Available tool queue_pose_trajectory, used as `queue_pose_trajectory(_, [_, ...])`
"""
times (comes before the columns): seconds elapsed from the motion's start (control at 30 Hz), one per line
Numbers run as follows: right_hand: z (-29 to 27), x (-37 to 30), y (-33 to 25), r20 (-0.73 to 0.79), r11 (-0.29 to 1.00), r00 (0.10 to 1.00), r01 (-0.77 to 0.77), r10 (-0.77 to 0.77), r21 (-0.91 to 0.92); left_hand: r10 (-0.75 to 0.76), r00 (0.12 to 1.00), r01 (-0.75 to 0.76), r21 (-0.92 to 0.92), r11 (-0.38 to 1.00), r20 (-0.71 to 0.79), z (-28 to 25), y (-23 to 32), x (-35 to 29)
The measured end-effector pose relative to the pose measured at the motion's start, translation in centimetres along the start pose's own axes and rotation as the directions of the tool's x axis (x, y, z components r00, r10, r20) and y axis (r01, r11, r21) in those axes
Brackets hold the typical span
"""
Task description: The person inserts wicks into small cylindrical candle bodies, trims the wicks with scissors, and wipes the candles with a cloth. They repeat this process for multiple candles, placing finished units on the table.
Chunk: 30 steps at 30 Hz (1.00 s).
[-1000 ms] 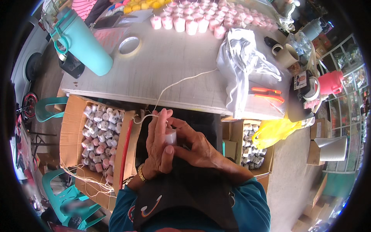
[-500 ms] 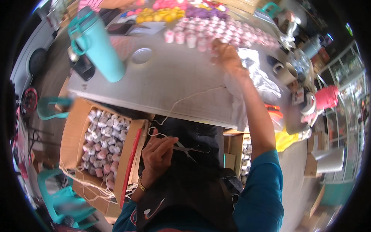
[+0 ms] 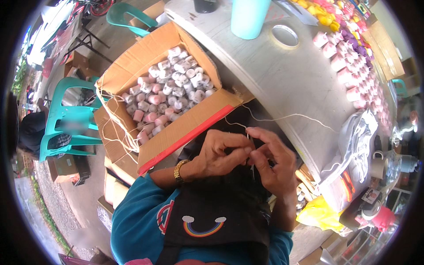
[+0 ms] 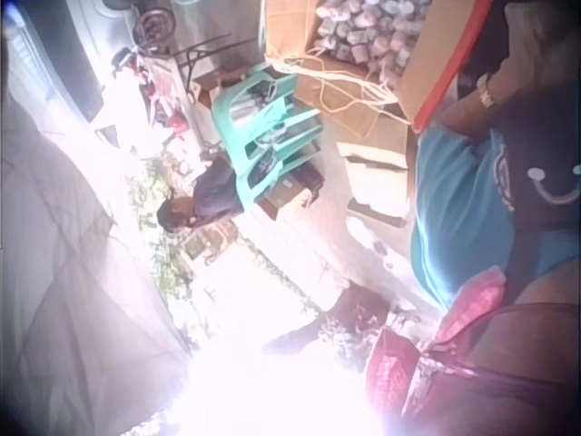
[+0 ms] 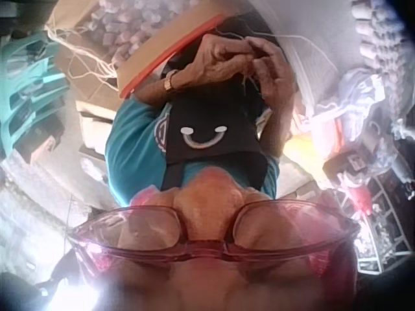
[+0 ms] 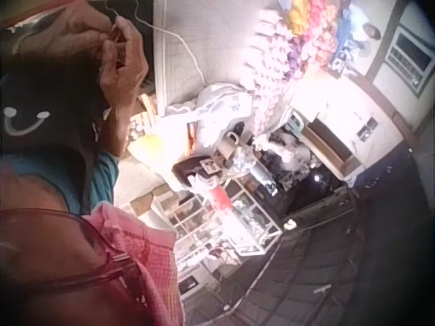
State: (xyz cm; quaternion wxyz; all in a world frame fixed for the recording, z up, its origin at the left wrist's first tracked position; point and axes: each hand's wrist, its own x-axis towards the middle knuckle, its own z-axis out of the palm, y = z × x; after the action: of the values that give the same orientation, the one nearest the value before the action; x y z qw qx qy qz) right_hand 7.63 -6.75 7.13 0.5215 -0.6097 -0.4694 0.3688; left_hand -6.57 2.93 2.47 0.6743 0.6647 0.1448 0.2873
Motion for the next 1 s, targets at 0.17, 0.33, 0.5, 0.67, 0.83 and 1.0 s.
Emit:
queue_pose_trajectory(0.17, [2.9,-1.2,2.1,-0.045,0.946,0.991,-0.108,0.128,0.305,-0.081,0.995,0.074,0.114,0.991,0.06,-1.2,1.9,0.2])
queue_pose_trajectory(0.33, [2.6,-2.1,3.2,-0.185,0.996,0.978,-0.093,0.093,0.006,0.149,0.988,-0.129,0.678,0.724,0.028,-4.3,1.6,-0.4])
queue_pose_trajectory(0.5, [0.1,-4.8,4.5,-0.304,0.983,0.949,-0.125,0.08,-0.135,0.019,0.963,0.263,0.953,0.152,-0.268,-16.6,-2.8,0.6])
queue_pose_trajectory(0.67, [-2.9,-8.7,6.1,-0.475,0.942,0.88,-0.176,0.02,-0.285,-0.537,0.763,0.192,0.919,-0.343,-0.36,-26.6,-10.4,-4.2])
queue_pose_trajectory(0.83, [-7.3,-12.5,3.9,-0.812,0.76,0.349,-0.31,-0.468,-0.571,-0.293,0.911,0.232,0.948,-0.219,-0.291,-28.5,-15.6,-7.6])
queue_pose_trajectory(1.0, [-7.7,-14.7,2.9,-0.74,0.651,0.405,-0.359,-0.537,-0.669,-0.095,0.953,0.258,0.936,-0.239,-0.287,-27.9,-14.8,-5.7])
